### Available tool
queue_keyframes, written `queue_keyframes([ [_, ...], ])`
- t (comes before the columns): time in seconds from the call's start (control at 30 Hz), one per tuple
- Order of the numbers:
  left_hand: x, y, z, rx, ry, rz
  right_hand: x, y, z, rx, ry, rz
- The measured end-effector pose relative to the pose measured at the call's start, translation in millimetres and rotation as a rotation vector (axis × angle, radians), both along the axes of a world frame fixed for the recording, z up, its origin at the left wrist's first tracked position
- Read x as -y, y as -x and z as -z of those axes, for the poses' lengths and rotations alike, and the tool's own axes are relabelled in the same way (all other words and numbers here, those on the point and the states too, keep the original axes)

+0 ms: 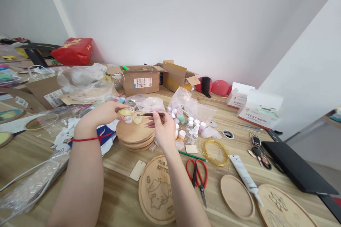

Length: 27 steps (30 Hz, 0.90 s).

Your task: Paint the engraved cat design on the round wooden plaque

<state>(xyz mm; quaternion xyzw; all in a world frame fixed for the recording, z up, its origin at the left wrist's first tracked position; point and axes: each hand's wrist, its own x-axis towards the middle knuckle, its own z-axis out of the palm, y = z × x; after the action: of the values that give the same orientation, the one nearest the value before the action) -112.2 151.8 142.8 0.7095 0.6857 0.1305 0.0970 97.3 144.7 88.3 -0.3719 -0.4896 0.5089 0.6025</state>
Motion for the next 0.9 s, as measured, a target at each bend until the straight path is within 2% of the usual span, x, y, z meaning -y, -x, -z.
queue_keyframes([
  [0.17, -0.6, 0.4, 1.4, 0.027, -0.008, 0.035, 4.9, 0.8, -8.2, -0.097, -0.058, 0.094],
  [0.33, -0.4, -2.2, -0.4, 0.068, 0.003, 0.057, 9.3, 5.5, -9.5, -0.104, -0.067, 0.038],
  [0.53, -1.0, -3.2, 0.0, 0.163, -0.074, 0.230, 8.5, 7.8, -5.2, -0.061, -0.034, -0.041],
  [0.9, -2.0, -6.6, -2.1, 0.121, -0.035, 0.206, 6.6, 8.8, -3.9, -0.088, -0.011, -0.037],
])
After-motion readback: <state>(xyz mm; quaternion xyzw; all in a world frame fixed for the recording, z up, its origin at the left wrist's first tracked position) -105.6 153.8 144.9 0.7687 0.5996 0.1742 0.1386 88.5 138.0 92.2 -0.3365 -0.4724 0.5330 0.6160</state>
